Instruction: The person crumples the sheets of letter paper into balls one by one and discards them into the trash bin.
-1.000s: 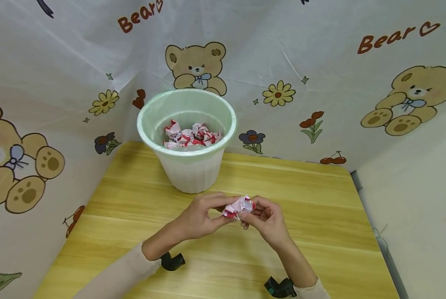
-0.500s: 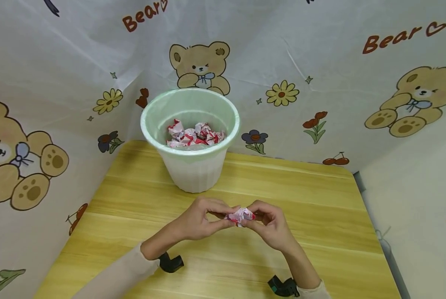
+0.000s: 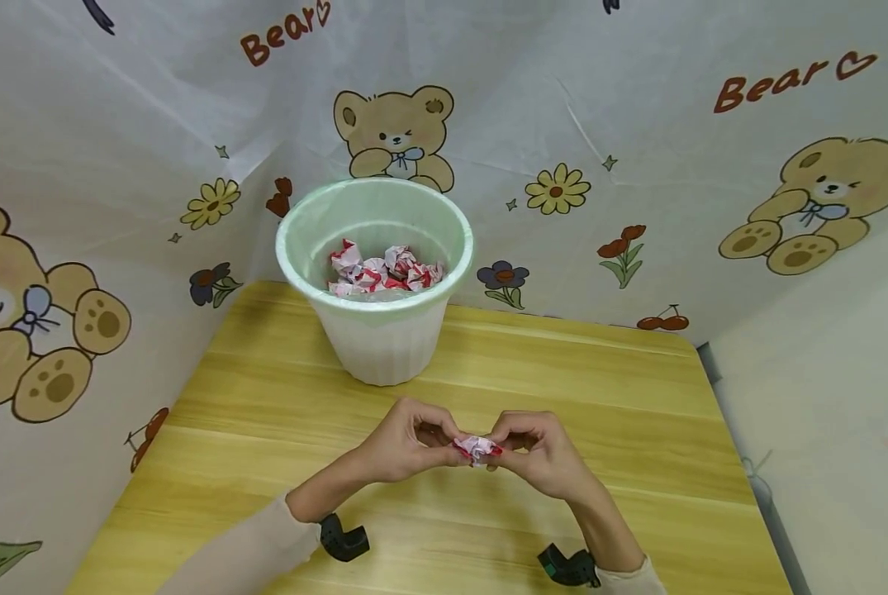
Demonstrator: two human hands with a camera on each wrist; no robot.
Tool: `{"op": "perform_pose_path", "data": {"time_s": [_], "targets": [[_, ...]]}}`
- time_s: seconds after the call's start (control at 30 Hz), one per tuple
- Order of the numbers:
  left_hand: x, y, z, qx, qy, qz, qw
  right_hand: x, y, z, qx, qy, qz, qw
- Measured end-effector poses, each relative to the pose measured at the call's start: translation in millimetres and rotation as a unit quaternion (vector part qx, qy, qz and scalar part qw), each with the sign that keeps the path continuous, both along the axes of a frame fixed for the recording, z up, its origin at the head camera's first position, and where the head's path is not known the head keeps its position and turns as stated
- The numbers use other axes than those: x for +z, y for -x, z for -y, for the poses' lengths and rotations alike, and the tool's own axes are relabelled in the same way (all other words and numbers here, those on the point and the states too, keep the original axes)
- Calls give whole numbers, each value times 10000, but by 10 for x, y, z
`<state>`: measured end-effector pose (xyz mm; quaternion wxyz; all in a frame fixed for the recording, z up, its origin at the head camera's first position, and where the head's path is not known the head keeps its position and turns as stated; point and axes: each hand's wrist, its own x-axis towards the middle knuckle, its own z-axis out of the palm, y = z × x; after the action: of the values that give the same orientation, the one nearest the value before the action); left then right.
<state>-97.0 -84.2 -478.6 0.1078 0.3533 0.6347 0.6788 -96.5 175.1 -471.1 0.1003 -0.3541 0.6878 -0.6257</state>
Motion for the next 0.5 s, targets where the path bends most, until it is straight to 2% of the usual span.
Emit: {"op": "perform_pose_path", "data": {"time_s": [0.23,0.5], "targets": [[-36,13,50,314,-1,218,9993,4,8,53,-404,-145,302,9986],[-49,20,98,527,-107,285,9981,11,61,78,-524,-289,216,9980]]}}
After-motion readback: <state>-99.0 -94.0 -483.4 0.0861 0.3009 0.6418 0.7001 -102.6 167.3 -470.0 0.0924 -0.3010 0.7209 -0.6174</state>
